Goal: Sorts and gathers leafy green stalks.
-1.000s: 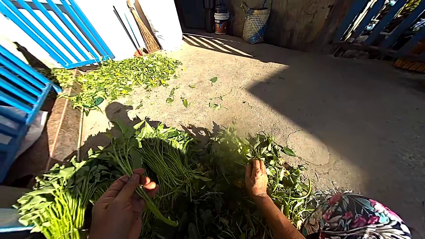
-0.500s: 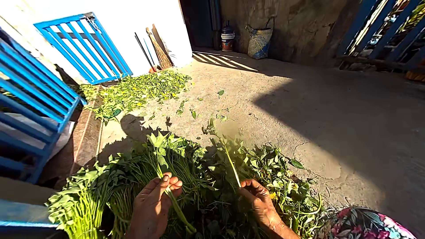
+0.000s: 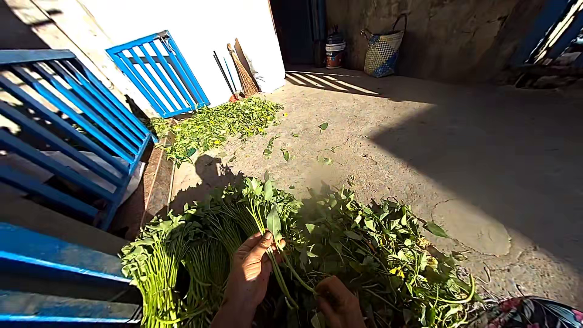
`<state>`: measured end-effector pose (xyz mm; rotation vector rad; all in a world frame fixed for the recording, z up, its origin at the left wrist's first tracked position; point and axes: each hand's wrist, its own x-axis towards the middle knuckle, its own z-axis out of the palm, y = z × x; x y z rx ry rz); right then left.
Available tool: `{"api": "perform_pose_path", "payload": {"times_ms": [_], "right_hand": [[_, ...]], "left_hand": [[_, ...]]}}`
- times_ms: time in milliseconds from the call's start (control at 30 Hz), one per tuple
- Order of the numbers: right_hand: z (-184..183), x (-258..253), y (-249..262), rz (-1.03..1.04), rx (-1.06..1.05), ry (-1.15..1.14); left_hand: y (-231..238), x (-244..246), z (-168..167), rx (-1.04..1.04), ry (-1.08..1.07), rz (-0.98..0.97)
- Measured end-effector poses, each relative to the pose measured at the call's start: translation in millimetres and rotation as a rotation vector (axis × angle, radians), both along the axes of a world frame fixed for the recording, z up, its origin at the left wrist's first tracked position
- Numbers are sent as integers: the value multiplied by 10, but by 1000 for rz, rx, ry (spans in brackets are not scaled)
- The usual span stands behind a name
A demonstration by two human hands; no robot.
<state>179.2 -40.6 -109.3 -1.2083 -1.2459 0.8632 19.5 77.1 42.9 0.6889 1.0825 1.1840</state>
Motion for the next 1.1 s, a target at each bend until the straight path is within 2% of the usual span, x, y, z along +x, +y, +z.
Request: {"api": "perform_pose_path", "payload": {"times_ms": [267,400,500,567,633,700,800,967,1100], "right_hand": [[-81,33,6,-106,84,-172],[-19,57,74,-131,23,-172],[194,19,252,-35,-44,-38],[420,-58,384,20,-57,133],[661,-144,512,3,3,243],[802,-229,611,-79,88,256],[823,-347,683,-190,265,281],[830,-397,659,-193,219,555],[789,-370,630,-150,231,527]], "left_hand": [[-16,-10,13,122,5,-92],[-26,-10,17,192,-45,-215],[-43,-3,44,209,-49,-276],[-54,-7,20,223,-58,-323],[-63,-3,-12,242,-62,-364],[-70,12,-38,243,-62,-372],[-57,15,-55,211,-66,-335],[-62,7,-45,177,-33,-292],[-57,14,-16,123,-49,-226]]}}
